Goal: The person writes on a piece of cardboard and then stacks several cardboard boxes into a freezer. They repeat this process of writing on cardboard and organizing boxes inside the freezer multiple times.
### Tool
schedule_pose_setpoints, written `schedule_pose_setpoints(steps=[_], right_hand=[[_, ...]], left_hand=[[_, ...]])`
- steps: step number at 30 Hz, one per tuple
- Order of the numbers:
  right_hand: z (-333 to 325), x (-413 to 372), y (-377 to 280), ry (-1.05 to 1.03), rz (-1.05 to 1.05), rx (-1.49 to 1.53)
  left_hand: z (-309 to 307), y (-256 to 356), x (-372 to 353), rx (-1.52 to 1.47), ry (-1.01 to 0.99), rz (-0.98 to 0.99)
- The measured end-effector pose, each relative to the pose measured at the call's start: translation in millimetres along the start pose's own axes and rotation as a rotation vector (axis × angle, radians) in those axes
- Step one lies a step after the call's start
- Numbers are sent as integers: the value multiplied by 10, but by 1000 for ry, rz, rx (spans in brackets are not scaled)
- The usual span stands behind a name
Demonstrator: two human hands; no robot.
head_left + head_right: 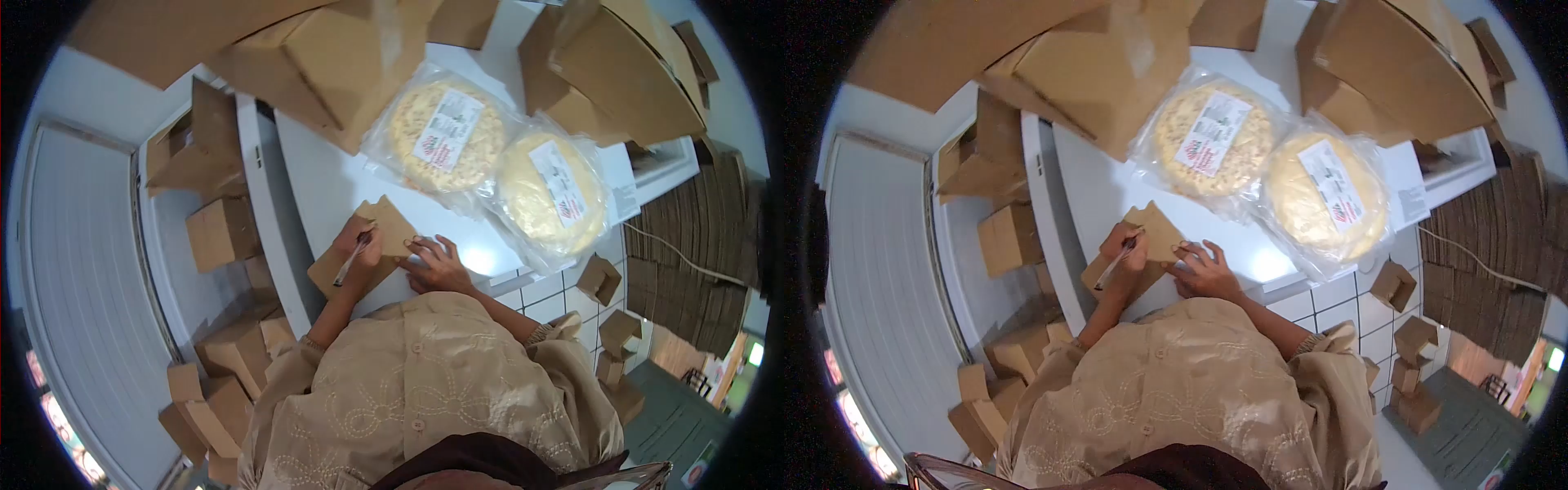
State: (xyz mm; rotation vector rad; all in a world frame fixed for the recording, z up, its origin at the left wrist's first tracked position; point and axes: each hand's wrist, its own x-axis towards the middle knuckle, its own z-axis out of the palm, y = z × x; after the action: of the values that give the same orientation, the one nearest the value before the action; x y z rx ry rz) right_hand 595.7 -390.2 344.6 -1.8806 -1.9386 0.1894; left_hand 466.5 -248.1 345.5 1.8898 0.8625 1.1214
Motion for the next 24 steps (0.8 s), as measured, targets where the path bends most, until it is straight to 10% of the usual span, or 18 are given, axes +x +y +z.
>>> schedule_pose_setpoints(steps=[24], right_hand=[[-35,16,1,30,-36,-4]], left_hand=[[1,-174,-65,-1,43,-13]])
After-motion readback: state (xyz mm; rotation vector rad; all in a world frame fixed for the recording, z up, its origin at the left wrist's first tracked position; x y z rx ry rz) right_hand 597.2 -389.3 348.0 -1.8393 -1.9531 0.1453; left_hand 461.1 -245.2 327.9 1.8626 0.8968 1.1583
